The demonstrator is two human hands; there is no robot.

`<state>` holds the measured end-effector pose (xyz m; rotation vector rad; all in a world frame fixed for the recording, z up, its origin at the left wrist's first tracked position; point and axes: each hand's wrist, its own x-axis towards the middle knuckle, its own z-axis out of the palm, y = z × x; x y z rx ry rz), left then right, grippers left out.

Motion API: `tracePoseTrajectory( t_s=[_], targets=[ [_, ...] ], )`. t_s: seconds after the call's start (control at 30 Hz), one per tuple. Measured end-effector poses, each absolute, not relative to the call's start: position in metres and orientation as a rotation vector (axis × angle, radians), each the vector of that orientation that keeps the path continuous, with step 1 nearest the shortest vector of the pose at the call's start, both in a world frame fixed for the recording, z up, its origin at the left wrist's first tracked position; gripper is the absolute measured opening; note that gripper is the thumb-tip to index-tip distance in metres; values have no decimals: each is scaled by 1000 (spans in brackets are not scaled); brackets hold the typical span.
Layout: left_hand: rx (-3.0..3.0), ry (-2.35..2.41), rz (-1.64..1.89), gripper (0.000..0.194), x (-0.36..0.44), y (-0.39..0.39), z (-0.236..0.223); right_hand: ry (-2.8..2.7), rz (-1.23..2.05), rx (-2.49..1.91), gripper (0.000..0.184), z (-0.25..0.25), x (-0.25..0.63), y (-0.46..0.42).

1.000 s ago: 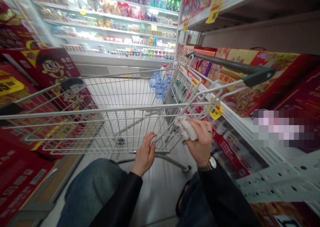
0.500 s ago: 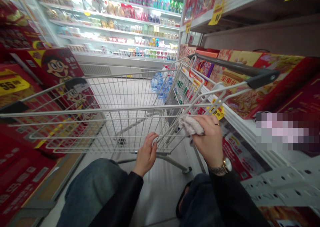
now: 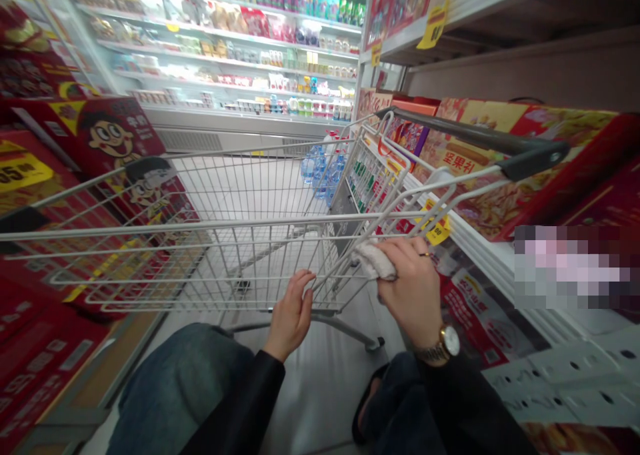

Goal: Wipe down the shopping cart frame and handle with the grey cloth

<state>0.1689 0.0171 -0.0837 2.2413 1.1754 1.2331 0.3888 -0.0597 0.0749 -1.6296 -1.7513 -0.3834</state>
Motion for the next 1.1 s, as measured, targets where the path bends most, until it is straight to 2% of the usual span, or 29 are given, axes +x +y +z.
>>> tracePoseTrajectory(
  t_s=[0.17,0.43,0.67,0.93,1.1],
  targets=[
    [2251,1188,1243,35,168,17,-83,-1962,-288,-1779,33,40,360,-45],
    [2247,1182,1250,35,168,18,-86,-1653,-428,-1602,42,76,386,-65],
    [2237,1181,1226,35,169,17,-84,-1943,-349,-1807,35,40,353,-46],
    [2216,1182,1229,35,168,15,-83,-1677,-432,-1670,42,73,383,-65],
    [2222,1190,1206,35,167,16,-83,-1884,-370,-1785,36,52,367,-52]
  ],
)
